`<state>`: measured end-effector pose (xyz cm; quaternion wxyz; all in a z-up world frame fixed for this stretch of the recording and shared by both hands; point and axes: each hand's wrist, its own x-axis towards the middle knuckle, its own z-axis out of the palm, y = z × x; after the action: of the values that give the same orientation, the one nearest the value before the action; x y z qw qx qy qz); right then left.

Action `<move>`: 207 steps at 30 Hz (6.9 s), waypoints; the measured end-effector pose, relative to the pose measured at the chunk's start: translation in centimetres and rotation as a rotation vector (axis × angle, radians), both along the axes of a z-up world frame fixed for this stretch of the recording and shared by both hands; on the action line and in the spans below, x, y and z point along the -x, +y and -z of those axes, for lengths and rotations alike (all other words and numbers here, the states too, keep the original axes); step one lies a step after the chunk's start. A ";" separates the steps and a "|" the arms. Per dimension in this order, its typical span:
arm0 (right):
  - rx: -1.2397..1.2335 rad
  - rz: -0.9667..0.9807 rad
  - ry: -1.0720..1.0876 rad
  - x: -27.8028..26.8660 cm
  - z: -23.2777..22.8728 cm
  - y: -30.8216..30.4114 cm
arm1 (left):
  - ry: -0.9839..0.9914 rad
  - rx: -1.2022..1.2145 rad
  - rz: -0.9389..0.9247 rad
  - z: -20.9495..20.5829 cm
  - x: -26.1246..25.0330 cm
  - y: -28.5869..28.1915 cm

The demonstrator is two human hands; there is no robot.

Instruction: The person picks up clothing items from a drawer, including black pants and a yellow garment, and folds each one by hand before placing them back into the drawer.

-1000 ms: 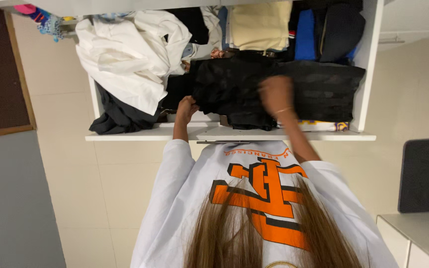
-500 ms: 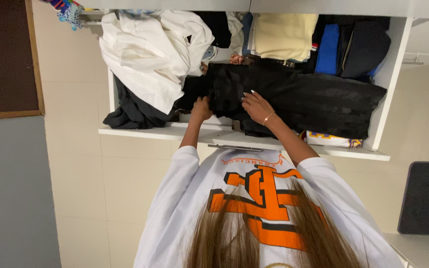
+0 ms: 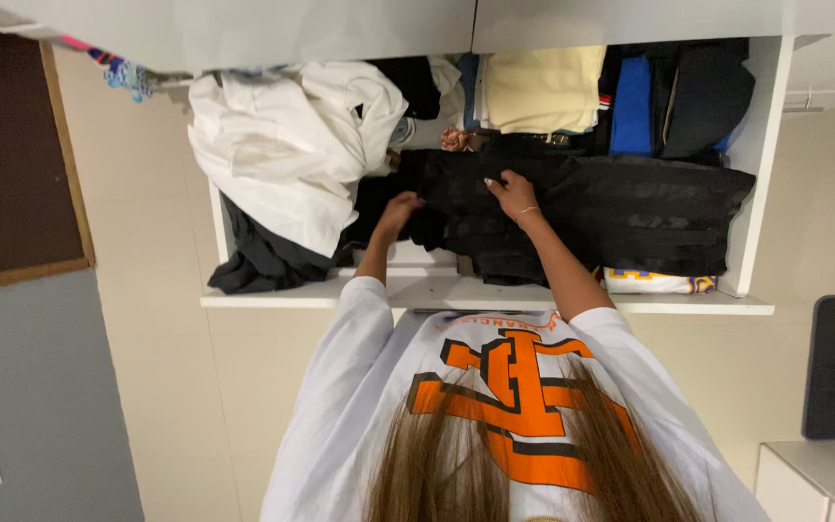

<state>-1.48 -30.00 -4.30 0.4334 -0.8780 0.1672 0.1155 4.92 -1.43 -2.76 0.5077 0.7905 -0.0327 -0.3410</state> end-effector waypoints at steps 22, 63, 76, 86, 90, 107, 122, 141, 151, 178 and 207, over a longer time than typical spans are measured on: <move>0.649 0.076 -0.277 5.9 -2.4 -4.0 | -0.761 -0.439 0.252 2.1 5.4 -8.9; 0.435 0.800 -0.008 21.4 -5.0 -27.7 | -0.675 -0.537 0.361 -0.1 11.1 -14.7; 0.334 0.968 0.173 21.1 -8.5 -24.4 | -0.210 0.132 0.415 -2.2 12.5 -31.2; 0.330 0.426 -0.518 16.6 -10.3 -15.5 | 0.755 0.586 0.244 -6.4 10.7 -36.9; -0.091 0.266 -0.399 16.8 -11.2 -13.4 | 0.711 0.514 0.172 -5.4 8.3 -34.6; -0.874 0.079 0.088 18.3 -7.9 -13.8 | -0.523 0.218 0.315 -8.3 12.9 -43.6; -0.982 0.593 -0.533 23.8 -4.4 -29.6 | -0.261 0.525 0.295 -13.9 18.8 -48.7; -0.342 -0.015 0.304 18.4 -14.4 -7.8 | 0.056 0.116 -0.070 0.6 8.8 -22.8; -0.240 0.097 0.121 17.2 -14.9 -6.8 | -0.156 0.288 -0.286 -1.0 7.6 -20.8; 0.406 -0.071 -0.338 13.6 -7.9 -4.2 | -1.001 -0.349 0.183 -3.1 10.6 -19.0; 0.265 0.472 -0.305 15.7 -11.5 -16.6 | -0.600 -0.110 0.589 1.3 13.3 -26.0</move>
<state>-17.15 -46.65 7.15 0.3501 -0.8710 0.3131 -0.1443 -8.40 -27.46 -4.09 0.3137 0.8375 -0.3855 -0.2273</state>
